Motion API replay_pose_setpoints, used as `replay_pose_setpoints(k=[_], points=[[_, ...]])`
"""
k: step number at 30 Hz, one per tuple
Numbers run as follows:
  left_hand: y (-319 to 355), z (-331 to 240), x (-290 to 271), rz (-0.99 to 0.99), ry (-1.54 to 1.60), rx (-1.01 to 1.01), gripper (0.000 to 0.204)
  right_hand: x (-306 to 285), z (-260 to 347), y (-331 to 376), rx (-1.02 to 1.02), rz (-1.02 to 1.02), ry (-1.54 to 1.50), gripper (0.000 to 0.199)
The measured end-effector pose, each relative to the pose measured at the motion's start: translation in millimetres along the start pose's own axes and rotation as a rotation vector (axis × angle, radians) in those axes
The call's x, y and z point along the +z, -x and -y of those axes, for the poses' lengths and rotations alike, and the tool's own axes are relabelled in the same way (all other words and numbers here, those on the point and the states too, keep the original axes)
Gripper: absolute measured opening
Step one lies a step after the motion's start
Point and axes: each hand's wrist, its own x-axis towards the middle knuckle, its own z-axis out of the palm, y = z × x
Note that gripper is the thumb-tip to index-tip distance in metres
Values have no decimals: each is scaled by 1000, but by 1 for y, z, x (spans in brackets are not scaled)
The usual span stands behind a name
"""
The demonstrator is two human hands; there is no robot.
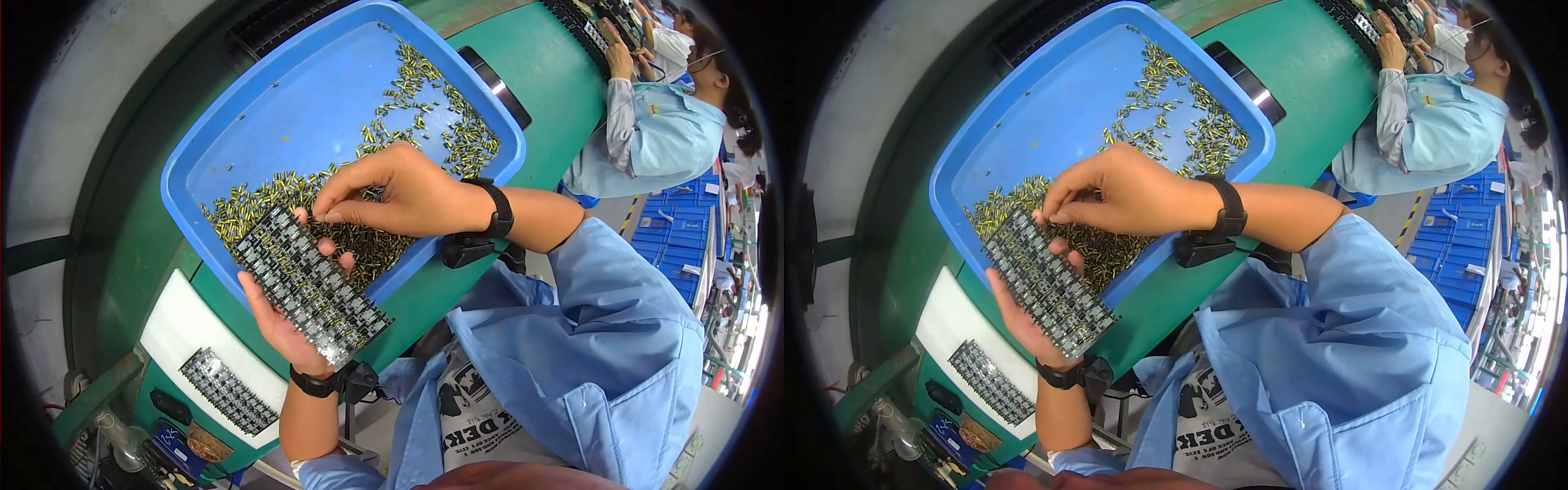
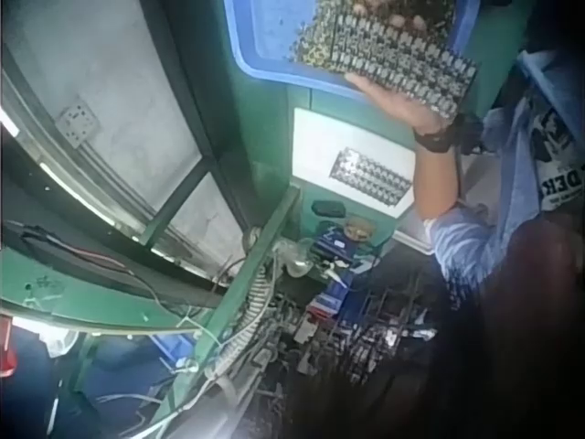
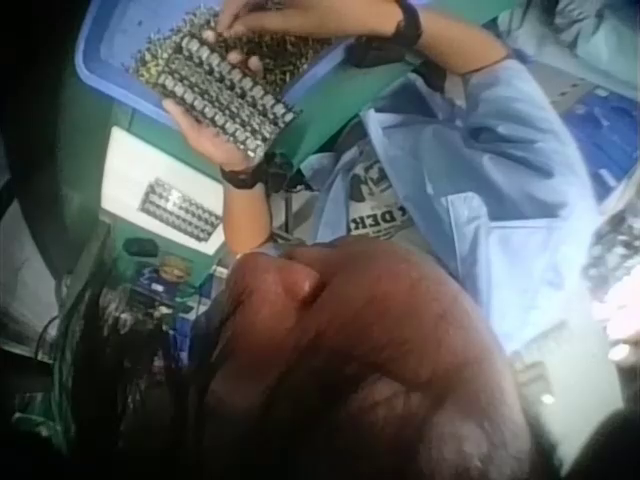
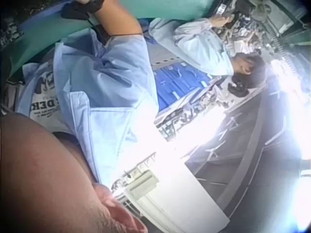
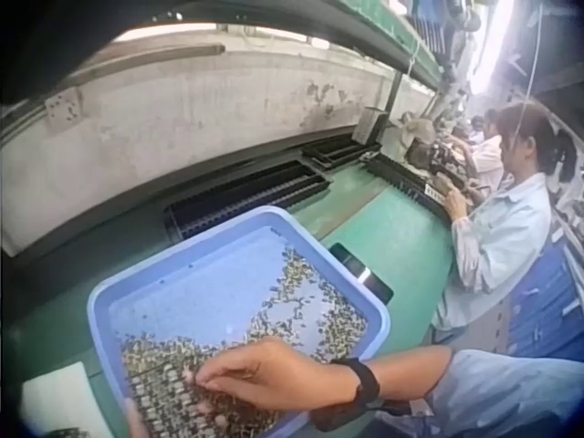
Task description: The person picks up a circuit board and inserts small electronic components into it by hand from a blue tray. After filling the board, the person sets it down on a white pad and picks up another to repeat the process.
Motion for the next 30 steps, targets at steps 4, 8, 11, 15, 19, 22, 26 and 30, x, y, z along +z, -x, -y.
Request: replay_pose_setpoints(k=[4,8,11,15,19,22,26,30], points=[[1,2,1,-31,-56,-8,82,-1,2,-2,117,-6,-169,15],[1,2,3,-29,-39,-23,83,-7,2,-5,8,12,-10,13],[-1,2,4,-37,-52,-23,84,-7,4,-5,88,13,-55,13],[0,0,2,-104,-127,-40,85,-5,1,-6,146,19,-138,13],[0,1,4,-86,-90,-49,85,-3,-5,-7,156,25,-259,14],[2,0,1,-62,-131,-80,85,-2,-6,-7,179,34,-310,14],[6,-1,-4,5,-121,-132,85,-1,-2,-6,271,57,-370,14],[7,4,-5,20,-107,-128,83,4,8,-1,360,71,-419,11]])
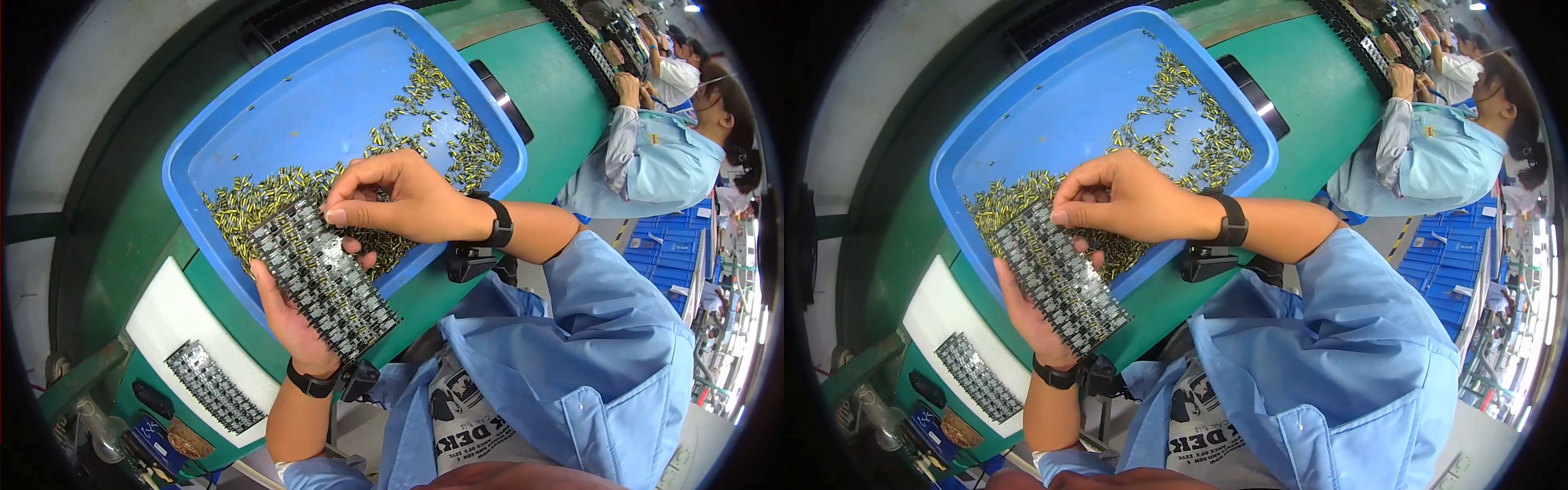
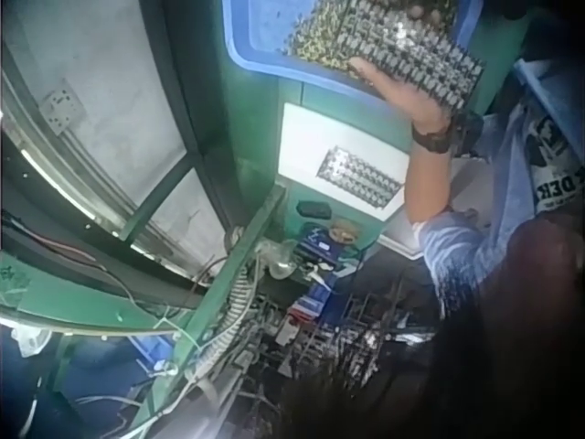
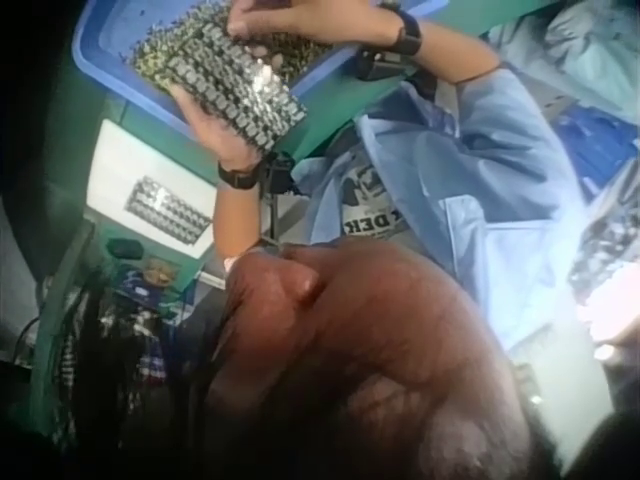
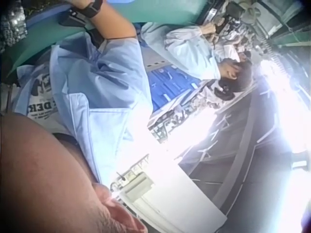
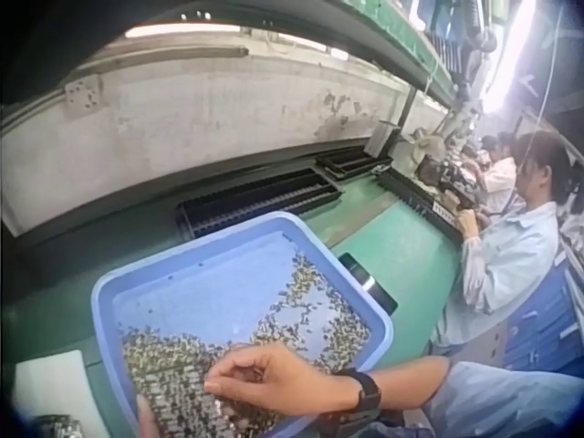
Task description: The person picks up a circuit board and inserts small electronic components into it by hand from a blue tray. After filling the board, the person sets it down on a white pad and picks up another to repeat the process.
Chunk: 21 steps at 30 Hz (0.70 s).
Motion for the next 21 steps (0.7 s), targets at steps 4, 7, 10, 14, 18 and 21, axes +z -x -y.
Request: replay_pose_setpoints(k=[4,7,10,14,18,21], points=[[-3,7,7,-134,79,89,81,10,-11,1,-206,-12,251,9],[-3,7,2,-110,106,133,79,17,-23,-1,-607,14,559,10],[-2,7,-4,67,73,154,77,23,-26,1,-648,-40,644,15],[-2,7,4,-15,124,147,76,24,-26,0,-779,-61,696,17],[-2,7,1,59,234,163,76,25,-26,0,-785,-46,740,17],[-4,7,-3,138,225,150,76,25,-27,0,-805,-44,753,18]])
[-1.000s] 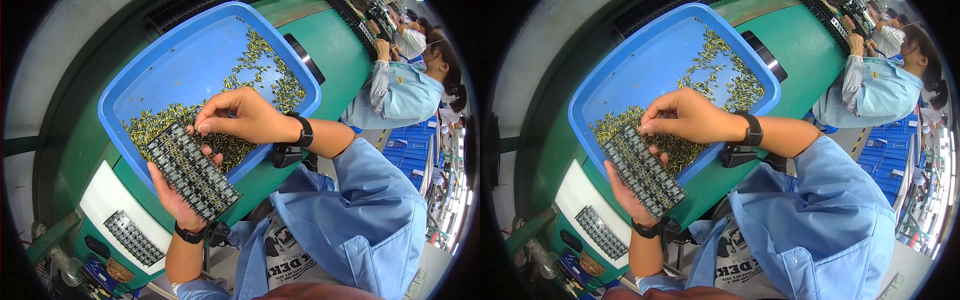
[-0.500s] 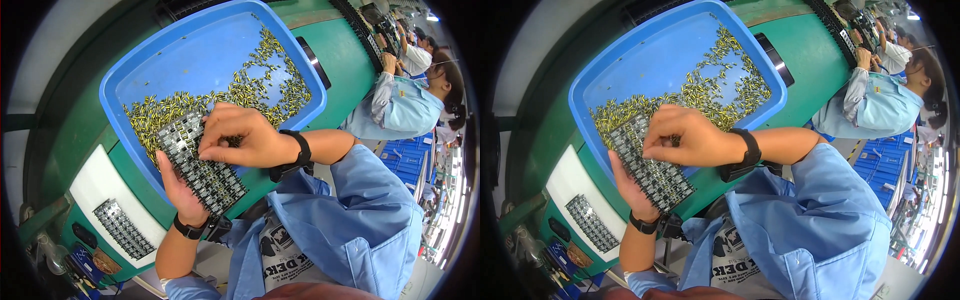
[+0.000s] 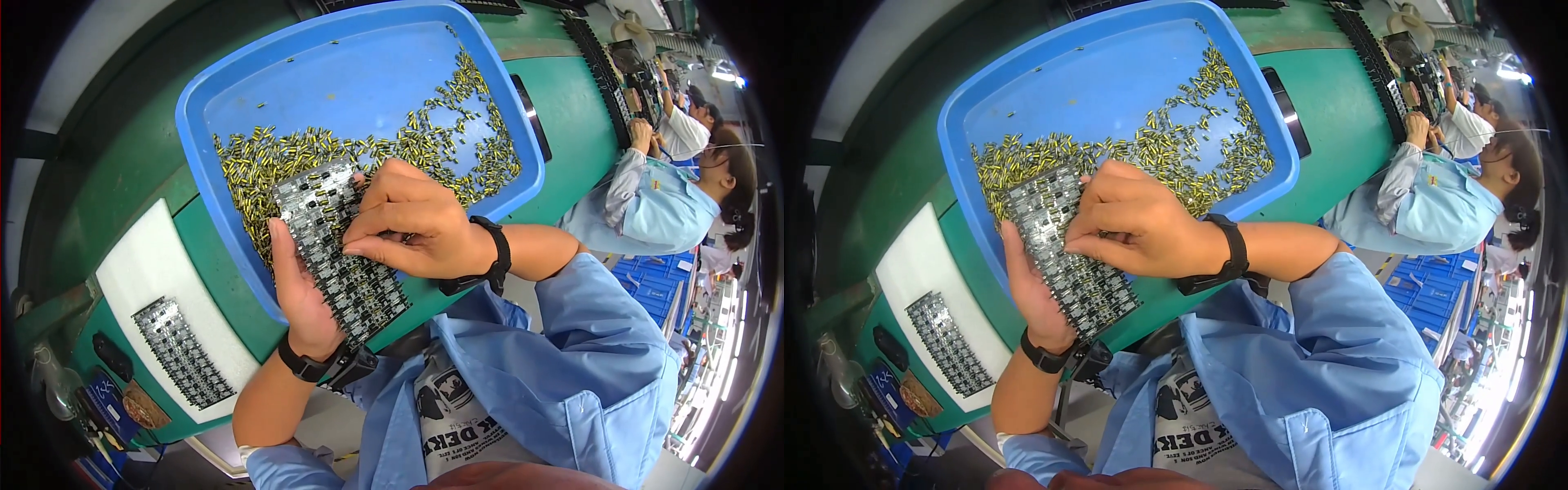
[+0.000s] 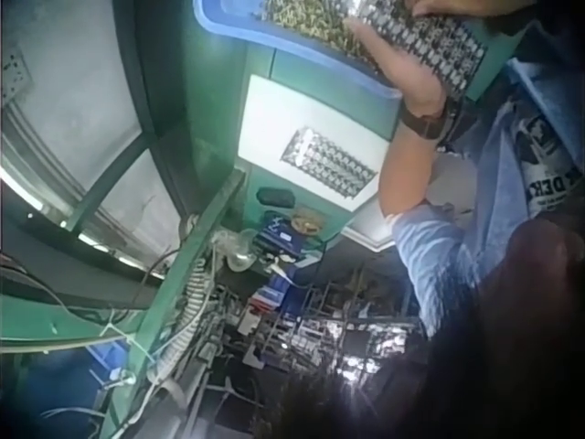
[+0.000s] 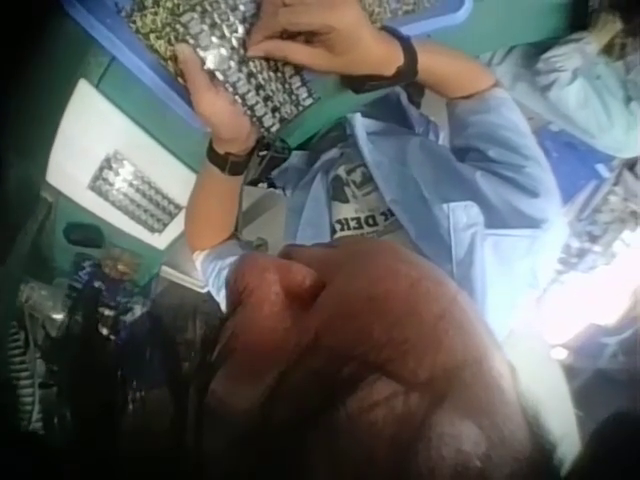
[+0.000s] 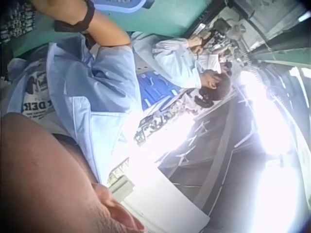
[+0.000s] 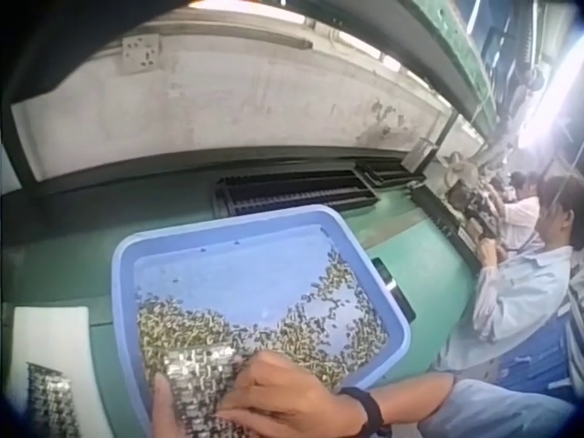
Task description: The person picks up a circuit board and inserts small electronic components into it by hand from a blue tray. After filling the board, the person sets it down on a white pad and picks up another to repeat the process.
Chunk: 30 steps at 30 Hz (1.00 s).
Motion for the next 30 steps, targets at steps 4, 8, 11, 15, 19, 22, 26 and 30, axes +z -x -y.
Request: replay_pose_setpoints(k=[4,8,11,15,19,22,26,30], points=[[1,0,0,31,-27,-13,75,1,0,1,-37,-13,44,20],[4,2,-1,-67,-133,16,64,1,6,2,-75,1,116,23],[4,2,1,-106,-130,10,70,1,6,0,-95,14,161,24],[4,-1,-5,-115,-102,-25,72,2,5,-1,-111,6,188,24],[1,-7,-1,-128,-63,-81,71,1,5,1,-94,-32,157,23],[0,-9,-4,-138,-28,-102,70,-1,4,1,-51,-45,125,26],[1,-9,-5,-129,-9,-103,70,-5,7,-2,-161,82,237,30],[2,-10,-5,-104,-49,-95,70,-7,6,-1,-183,98,270,33]])
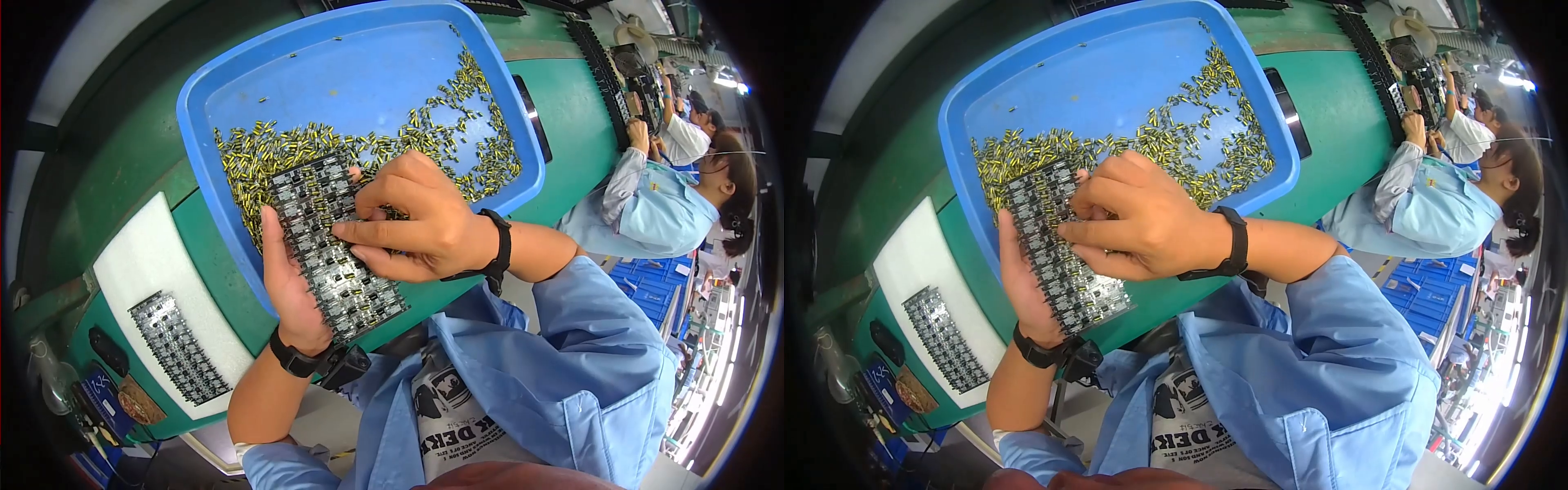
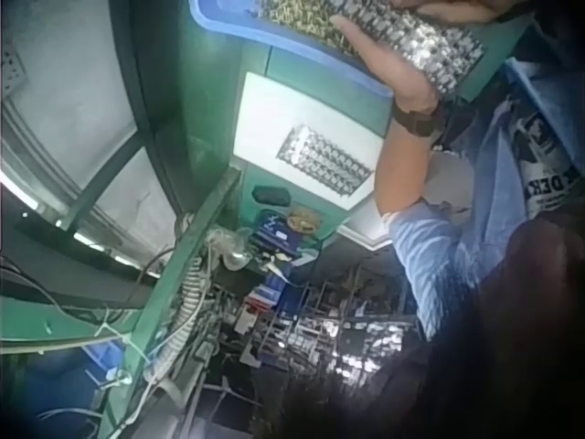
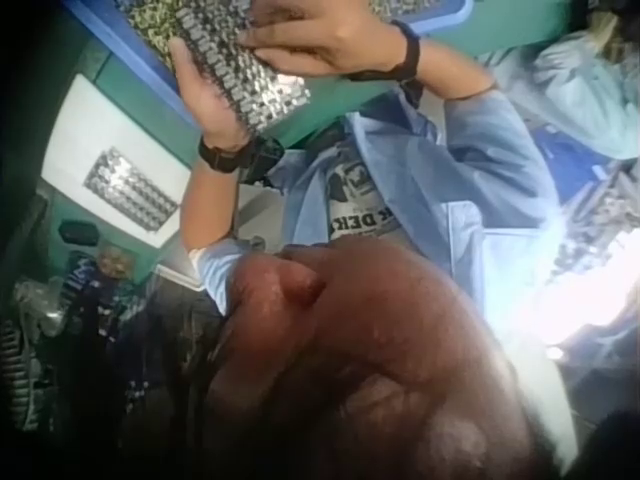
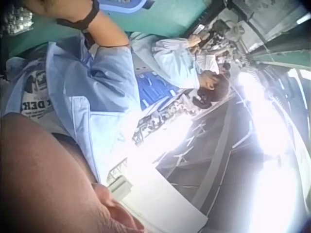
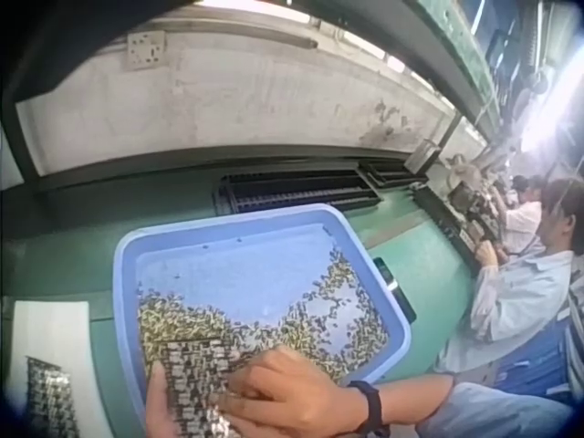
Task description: The person picks up a circuit board and inserts small electronic components into it by hand from a blue tray. After filling the board, the person sets it down on a white pad and picks up another to repeat the process.
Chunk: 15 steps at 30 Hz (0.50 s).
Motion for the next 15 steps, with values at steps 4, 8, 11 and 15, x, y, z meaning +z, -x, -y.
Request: replay_pose_setpoints(k=[4,8,11,15], points=[[1,-1,5,-13,-4,-8,71,-2,0,-1,-8,14,6,32],[1,1,12,-136,-11,3,72,1,-3,2,-31,-38,-3,32],[1,0,13,-177,-17,7,74,-4,0,0,-18,11,6,34],[1,0,5,-18,-33,-2,75,0,0,0,-38,33,-2,37]])
